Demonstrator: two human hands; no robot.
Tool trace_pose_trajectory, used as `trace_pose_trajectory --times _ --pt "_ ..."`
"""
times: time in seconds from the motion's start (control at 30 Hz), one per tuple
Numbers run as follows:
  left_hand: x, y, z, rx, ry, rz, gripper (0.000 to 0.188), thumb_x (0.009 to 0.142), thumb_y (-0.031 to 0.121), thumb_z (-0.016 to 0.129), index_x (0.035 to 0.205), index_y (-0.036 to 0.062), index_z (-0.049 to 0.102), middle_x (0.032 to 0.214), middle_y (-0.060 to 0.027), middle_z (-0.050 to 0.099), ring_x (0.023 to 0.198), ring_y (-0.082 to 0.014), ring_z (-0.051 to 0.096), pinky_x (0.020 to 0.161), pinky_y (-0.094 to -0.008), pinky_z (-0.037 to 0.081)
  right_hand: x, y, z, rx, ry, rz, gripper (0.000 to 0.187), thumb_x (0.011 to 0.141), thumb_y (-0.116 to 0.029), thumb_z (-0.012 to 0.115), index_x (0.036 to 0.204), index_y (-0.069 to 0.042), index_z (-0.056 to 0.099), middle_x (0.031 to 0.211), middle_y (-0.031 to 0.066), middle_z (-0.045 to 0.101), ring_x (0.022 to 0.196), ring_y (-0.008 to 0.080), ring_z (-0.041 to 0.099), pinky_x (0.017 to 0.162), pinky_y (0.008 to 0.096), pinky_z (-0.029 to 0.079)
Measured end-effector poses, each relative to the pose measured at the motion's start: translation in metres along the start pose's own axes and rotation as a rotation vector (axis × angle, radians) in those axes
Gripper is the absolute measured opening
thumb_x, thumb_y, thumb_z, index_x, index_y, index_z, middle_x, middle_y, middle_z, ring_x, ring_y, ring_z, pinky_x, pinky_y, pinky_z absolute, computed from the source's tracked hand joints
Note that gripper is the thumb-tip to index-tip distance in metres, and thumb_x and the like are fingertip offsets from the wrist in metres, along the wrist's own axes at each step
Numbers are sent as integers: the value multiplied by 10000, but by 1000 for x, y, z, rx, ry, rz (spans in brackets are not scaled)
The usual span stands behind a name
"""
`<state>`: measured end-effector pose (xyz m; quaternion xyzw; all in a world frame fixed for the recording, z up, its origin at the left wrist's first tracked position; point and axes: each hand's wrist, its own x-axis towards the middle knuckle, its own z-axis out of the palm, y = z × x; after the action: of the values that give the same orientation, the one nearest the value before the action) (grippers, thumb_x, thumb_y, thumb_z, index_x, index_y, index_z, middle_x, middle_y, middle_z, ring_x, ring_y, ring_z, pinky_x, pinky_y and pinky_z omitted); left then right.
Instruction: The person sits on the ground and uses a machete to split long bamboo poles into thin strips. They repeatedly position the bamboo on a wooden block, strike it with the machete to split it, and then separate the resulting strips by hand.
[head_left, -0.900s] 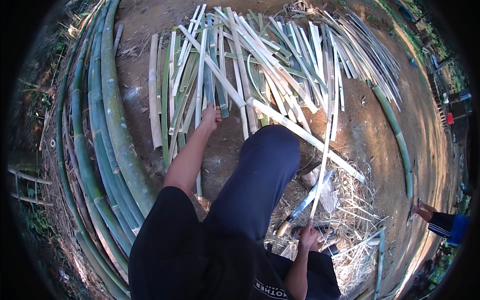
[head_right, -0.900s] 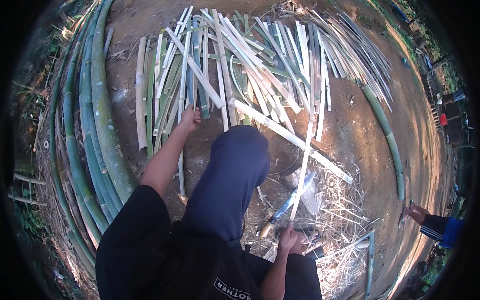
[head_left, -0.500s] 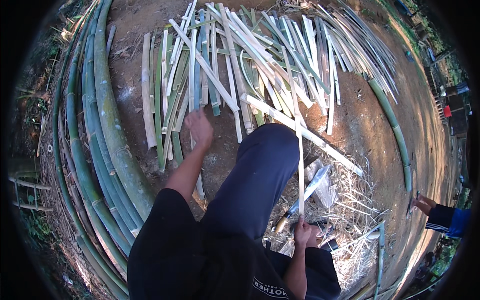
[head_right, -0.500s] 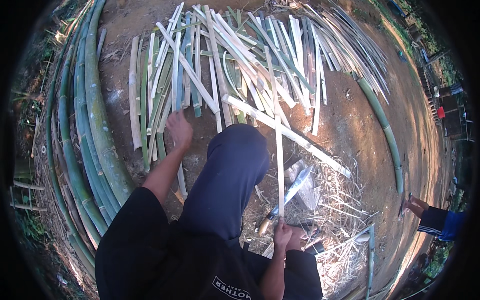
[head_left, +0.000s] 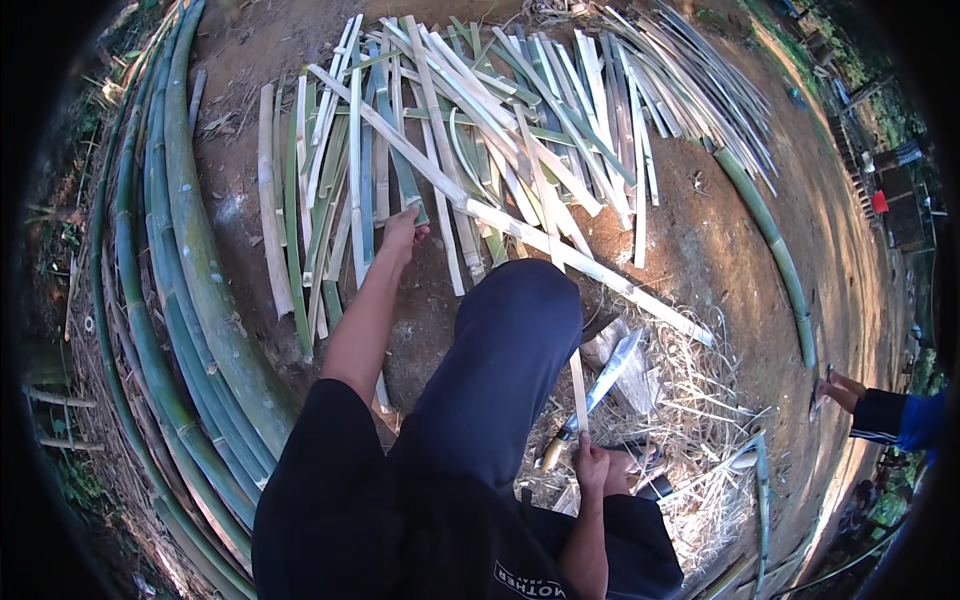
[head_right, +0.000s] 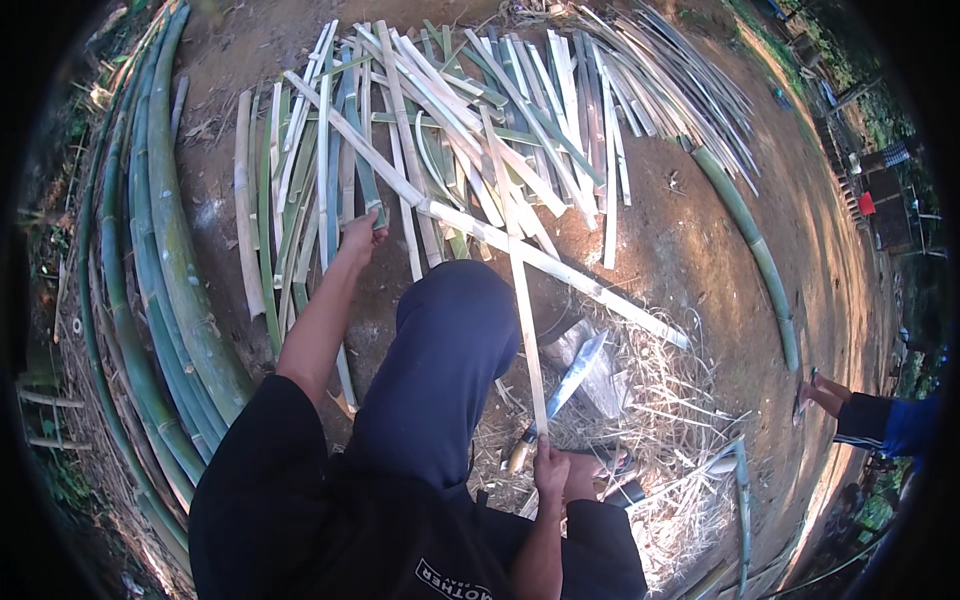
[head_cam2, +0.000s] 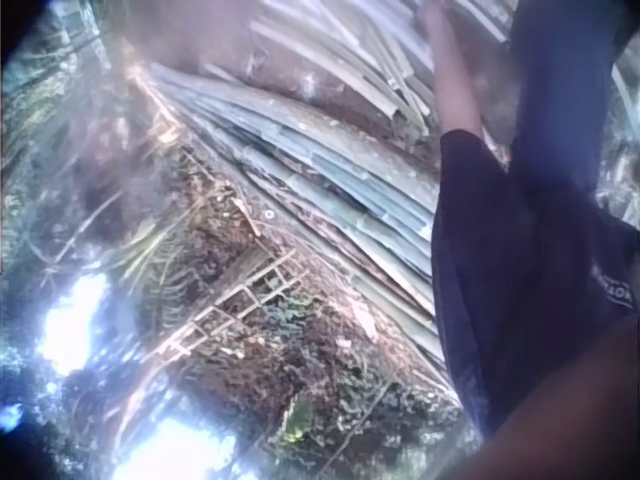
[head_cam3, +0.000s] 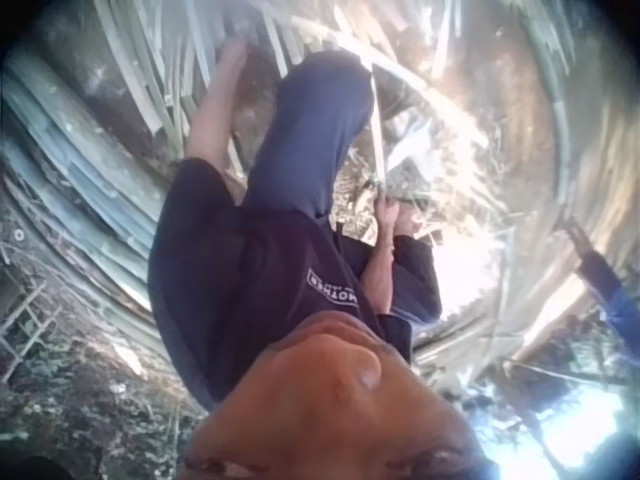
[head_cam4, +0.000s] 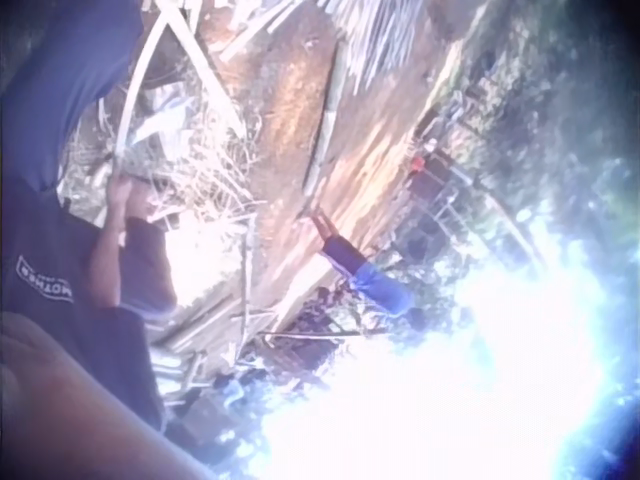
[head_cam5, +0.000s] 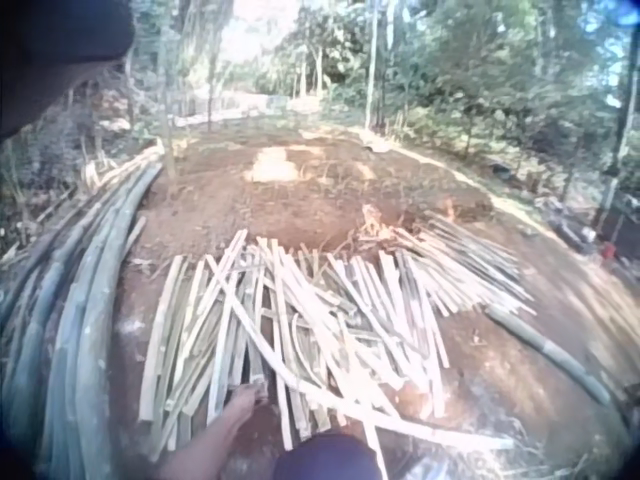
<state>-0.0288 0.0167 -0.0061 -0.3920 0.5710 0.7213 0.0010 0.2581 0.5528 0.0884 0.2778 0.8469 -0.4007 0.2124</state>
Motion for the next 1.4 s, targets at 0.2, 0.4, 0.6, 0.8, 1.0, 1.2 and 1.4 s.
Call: trace_pose_trajectory --times 0.2,0.4,0.6,0.8,1.0,1.2,1.4 --pt "-133 141 20 -461 -368 118 178 1004 226 588 1014 54 633 769 -15 652 627 -93 571 687 -277 488 2 -3 -4 -28 3 -30 689 969 -537 574 615 55 580 491 78 479 496 140 464 493 385 388" --pt "-208 208 32 -716 -450 170 124 985 171 586 1006 52 616 776 -21 641 656 -102 568 745 -311 480 9 1 -4 -55 145 -138 690 973 -540 579 571 21 543 476 36 460 475 109 463 455 342 365" --pt "-353 210 101 -825 -733 106 233 1044 221 480 1057 26 608 865 -61 616 620 -96 516 738 -307 466 -10 -43 -30 -44 315 -271 683 970 -538 583 611 42 548 482 79 443 484 138 428 481 383 360" --pt "-456 143 201 -571 -989 7 158 1026 215 544 983 66 572 877 -111 686 604 -112 604 598 -233 498 -30 -75 -98 130 408 -224 695 957 -584 579 627 27 581 494 37 451 506 156 421 505 385 349" --pt "-517 16 208 -197 -1064 -65 297 1000 322 613 965 27 603 839 -54 662 628 -91 592 545 -230 470 -93 -93 -174 373 421 -216 635 1030 -476 519 562 -50 464 509 -14 420 496 88 367 473 297 276" --pt "-540 -9 196 -194 -1078 -143 271 999 285 618 955 18 607 807 -36 634 618 -89 587 532 -240 479 -139 -71 -189 176 523 -113 686 1030 -532 479 517 -78 444 446 -31 377 420 70 346 422 269 238" --pt "-516 -69 199 15 -1074 -176 241 989 243 628 978 4 595 778 -25 610 616 -85 584 517 -236 475 -162 -92 -185 171 411 -109 647 1027 -500 510 557 -56 493 482 -40 421 461 61 338 457 271 234"
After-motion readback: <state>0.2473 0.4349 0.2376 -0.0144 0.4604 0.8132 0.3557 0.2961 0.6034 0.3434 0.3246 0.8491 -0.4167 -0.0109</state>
